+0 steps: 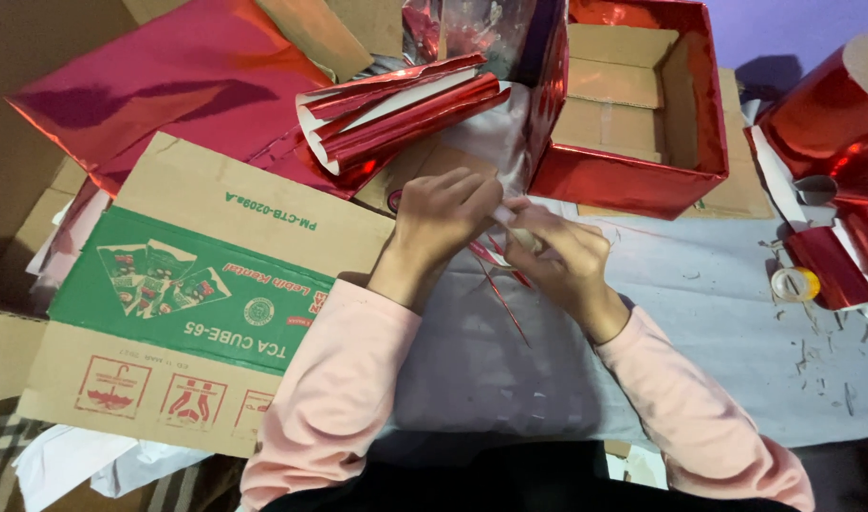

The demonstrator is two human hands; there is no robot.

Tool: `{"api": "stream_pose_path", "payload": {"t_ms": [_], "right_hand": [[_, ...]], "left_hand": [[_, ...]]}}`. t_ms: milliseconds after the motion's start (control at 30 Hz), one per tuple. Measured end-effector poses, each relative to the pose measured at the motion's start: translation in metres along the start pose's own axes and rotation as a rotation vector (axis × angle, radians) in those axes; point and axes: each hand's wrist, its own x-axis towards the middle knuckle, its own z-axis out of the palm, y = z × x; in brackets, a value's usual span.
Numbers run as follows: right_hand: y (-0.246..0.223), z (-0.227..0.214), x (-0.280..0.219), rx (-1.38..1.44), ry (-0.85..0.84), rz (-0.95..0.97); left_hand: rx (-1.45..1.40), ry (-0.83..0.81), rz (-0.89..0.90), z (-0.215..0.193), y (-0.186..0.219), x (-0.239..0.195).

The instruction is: The person assembles a red metallic cardboard box by folding its flaps and securing them with clear adhesive tape. They use scissors to cut the tape and apply it to the box edges and corners.

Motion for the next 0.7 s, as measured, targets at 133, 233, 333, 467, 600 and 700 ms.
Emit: {"api": "stream_pose_path", "payload": {"t_ms": [133, 233, 333, 467, 600, 700], "right_hand": [[0.002, -0.003, -0.005, -0.008, -0.007, -0.023], [0.012, -0.006, -0.014, 0.031, 0.022, -0.021], [-0.004, -0.015, 0.009, 0.096, -0.003, 0.174], [-0.001, -0.022, 0.022, 0.045, -0.036, 0.205], [0.005, -0.028, 0.033, 0.089, -0.04, 0.144], [0.02, -0.028, 0.025, 0.06, -0.055, 0.049]], "left_hand": [[-0.006, 0.025, 0.018, -0.001, 0.001, 0.002], [-0.014, 0.123, 0.013, -0.021, 0.007, 0.021], [-0.06, 0.1, -0.025, -0.013, 0.003, 0.016], [-0.316, 0.01, -0.175, -0.021, 0.006, 0.026], [-0.628, -0.113, -0.346, -0.067, 0.024, 0.054], [-0.486, -0.207, -0.271, -0.045, 0.017, 0.035]]}}
